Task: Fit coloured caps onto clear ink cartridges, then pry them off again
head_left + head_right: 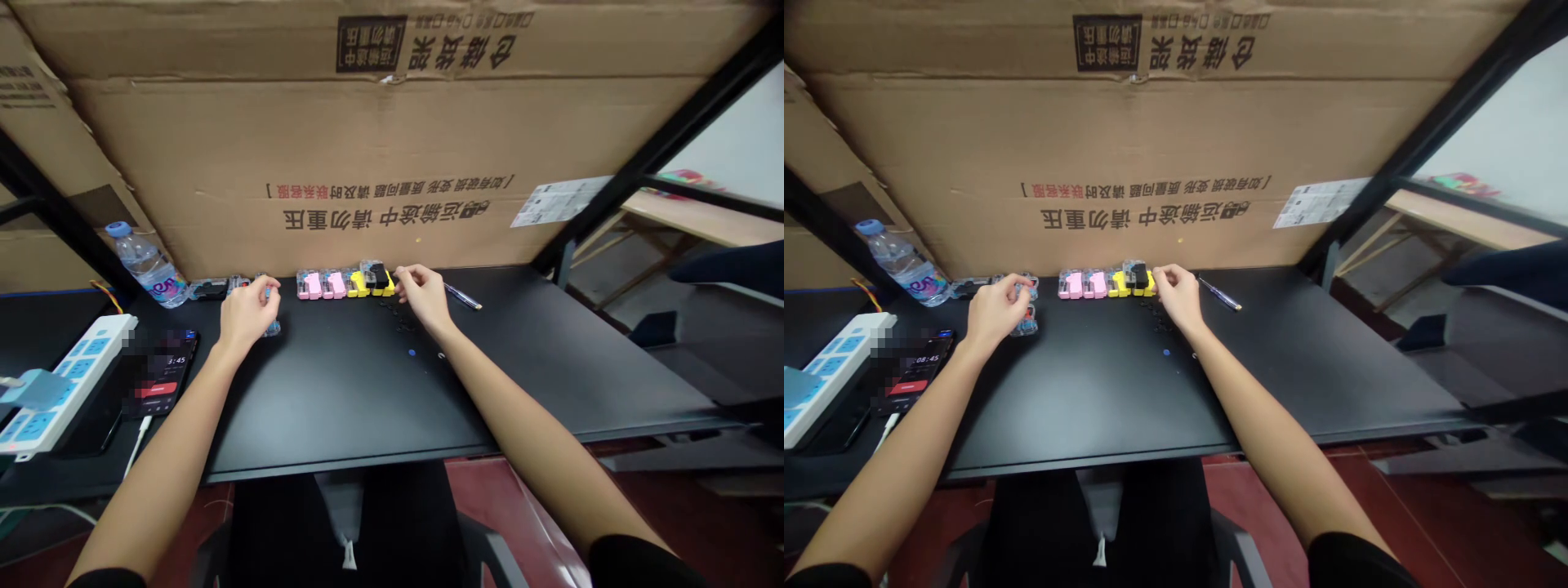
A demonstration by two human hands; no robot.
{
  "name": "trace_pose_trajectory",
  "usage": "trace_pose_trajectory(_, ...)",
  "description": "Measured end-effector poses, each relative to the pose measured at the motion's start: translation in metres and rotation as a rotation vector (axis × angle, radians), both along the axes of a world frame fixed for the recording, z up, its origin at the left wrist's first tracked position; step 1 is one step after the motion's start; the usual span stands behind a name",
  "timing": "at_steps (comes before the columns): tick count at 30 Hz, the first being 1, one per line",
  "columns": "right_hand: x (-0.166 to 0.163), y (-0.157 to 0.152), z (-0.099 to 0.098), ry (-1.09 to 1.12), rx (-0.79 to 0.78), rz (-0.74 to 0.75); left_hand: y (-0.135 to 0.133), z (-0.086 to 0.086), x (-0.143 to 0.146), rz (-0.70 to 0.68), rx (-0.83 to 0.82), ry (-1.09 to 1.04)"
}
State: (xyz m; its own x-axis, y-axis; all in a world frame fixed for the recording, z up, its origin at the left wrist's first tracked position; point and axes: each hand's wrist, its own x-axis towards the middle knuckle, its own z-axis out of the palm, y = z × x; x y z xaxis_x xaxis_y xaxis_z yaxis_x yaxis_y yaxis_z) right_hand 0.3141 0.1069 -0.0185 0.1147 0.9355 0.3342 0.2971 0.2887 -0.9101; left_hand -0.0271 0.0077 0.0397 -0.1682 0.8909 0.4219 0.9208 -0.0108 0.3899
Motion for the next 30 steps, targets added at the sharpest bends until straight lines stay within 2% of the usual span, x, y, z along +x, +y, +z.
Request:
trace_pose_trajectory(3,-0.003,-0.007,0.005,-0.085,0.033,-0.005,0.007,-0.006,-0.016,0.077,-0.104,0.111)
trace_pose_trajectory(7,-0.007,-0.014,0.008,-0.152,0.068,0.031,0.014,-0.019,-0.025,0.057,-0.2,0.148)
trace_pose_trajectory(11,-0.007,-0.018,0.011,-0.246,0.122,0.035,0.018,-0.029,-0.023,-0.105,-0.25,0.077)
trace_pose_trajectory(16,0.002,-0.014,0.009,-0.339,0.127,0.026,0.018,-0.043,-0.008,-0.497,-0.234,-0.139)
trace_pose_trajectory(18,0.011,-0.008,0.006,-0.422,0.154,0.003,0.016,-0.047,0.001,-0.604,-0.228,-0.216)
trace_pose_trajectory(24,0.052,0.014,-0.001,-0.743,0.275,-0.12,0.007,-0.041,0.019,-0.694,-0.193,-0.352)
trace_pose_trajectory(30,0.06,0.02,-0.01,-0.868,0.241,-0.017,0.006,-0.038,0.02,-0.697,-0.187,-0.39)
